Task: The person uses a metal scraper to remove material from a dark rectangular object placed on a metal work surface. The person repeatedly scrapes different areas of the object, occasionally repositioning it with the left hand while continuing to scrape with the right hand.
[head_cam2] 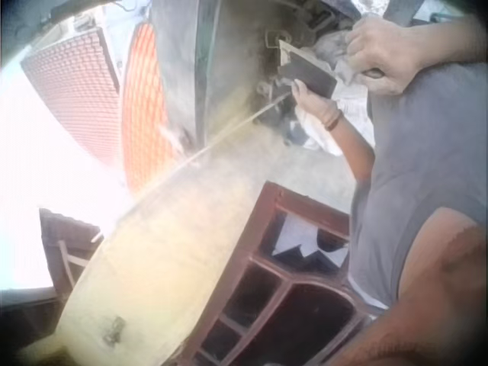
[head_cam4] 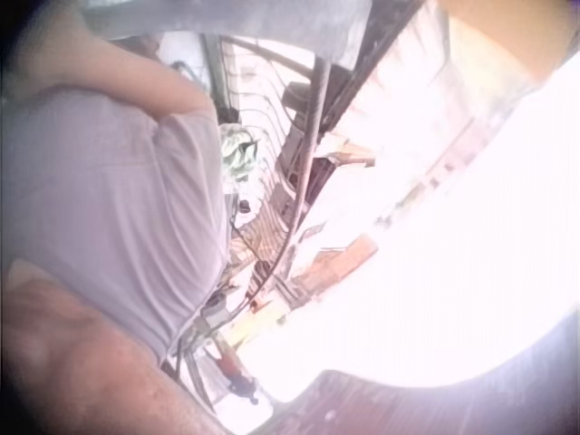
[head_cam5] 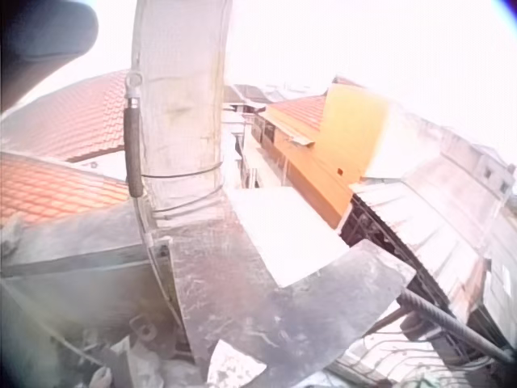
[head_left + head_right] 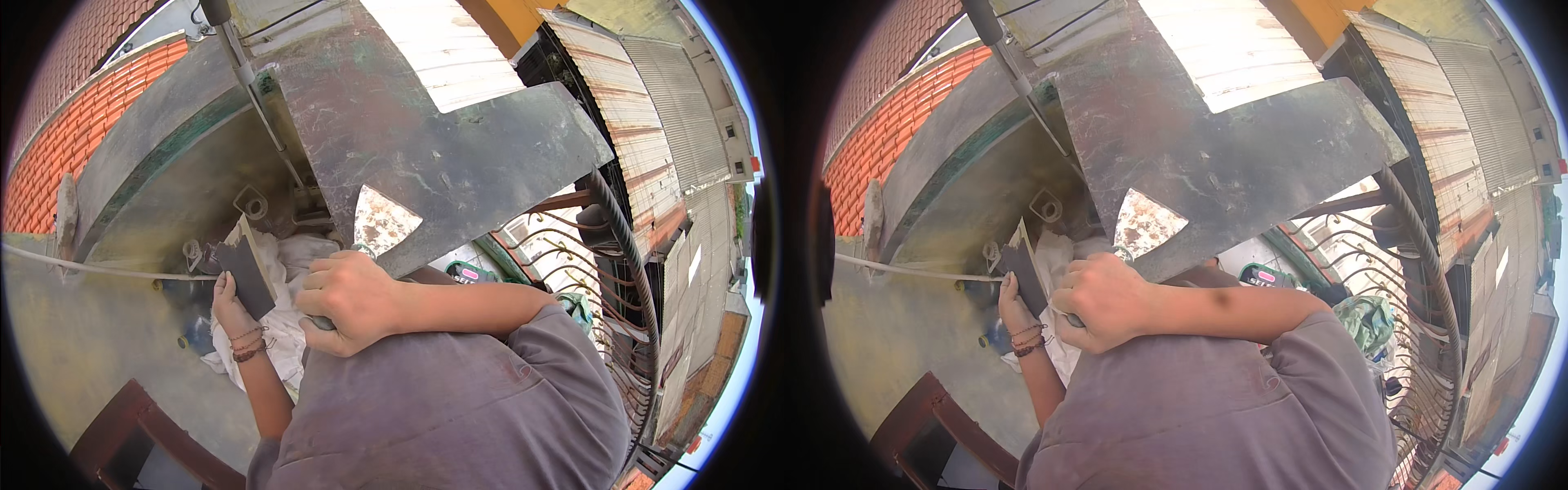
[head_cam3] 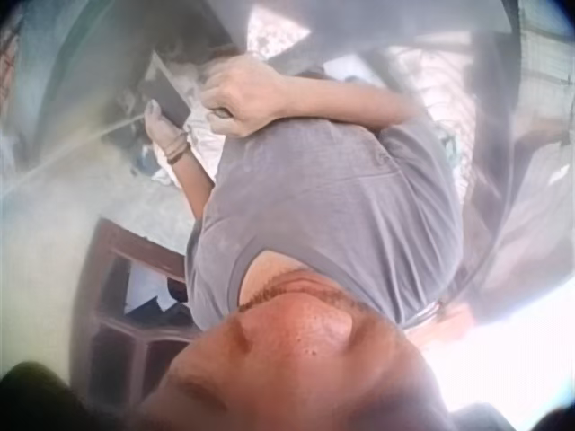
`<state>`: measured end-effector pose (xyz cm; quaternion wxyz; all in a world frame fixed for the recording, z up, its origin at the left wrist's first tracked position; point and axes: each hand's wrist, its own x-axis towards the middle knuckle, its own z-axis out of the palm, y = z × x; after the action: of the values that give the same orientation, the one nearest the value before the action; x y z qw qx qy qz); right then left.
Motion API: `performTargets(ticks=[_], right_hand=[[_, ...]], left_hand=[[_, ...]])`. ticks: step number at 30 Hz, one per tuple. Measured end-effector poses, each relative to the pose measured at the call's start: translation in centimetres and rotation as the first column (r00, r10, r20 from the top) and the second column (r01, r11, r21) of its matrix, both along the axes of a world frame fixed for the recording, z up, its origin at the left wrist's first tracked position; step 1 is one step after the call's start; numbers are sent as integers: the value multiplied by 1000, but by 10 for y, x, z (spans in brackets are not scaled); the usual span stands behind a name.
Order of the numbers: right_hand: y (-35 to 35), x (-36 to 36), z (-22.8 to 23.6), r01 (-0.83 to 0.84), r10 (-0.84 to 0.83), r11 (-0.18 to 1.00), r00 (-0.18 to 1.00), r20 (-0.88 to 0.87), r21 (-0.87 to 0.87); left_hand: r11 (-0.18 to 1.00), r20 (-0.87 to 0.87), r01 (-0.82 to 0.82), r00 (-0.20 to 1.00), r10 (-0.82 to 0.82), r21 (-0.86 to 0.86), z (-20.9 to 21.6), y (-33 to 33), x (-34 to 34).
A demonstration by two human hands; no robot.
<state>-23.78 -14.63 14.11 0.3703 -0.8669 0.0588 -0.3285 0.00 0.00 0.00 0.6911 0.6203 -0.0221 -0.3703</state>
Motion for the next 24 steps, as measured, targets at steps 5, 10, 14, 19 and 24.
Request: performTargets(ticks=[5, 10, 14, 19, 24], right_hand=[[2, 3, 1, 142, -143, 990, 985, 95, 17], [-32, 3, 7, 368, -373, 928, 923, 93, 67], [-55, -8, -11, 563, -562, 826, 826, 39, -14], [-18, -3, 19, 362, -378, 925, 907, 185, 117], [-43, -29, 7, 557, -555, 830, 822, 127, 27]], left_hand=[[995, 56, 102, 993, -103, 23, 33, -40, -1], [980, 110, 196, 974, -198, 29, 39, -68, -13], [986, 155, 167, 974, -167, 7, 49, -86, -19], [972, 88, 235, 969, -231, -29, 28, -89, -11], [964, 103, 259, 962, -252, -60, 40, -103, -20]])
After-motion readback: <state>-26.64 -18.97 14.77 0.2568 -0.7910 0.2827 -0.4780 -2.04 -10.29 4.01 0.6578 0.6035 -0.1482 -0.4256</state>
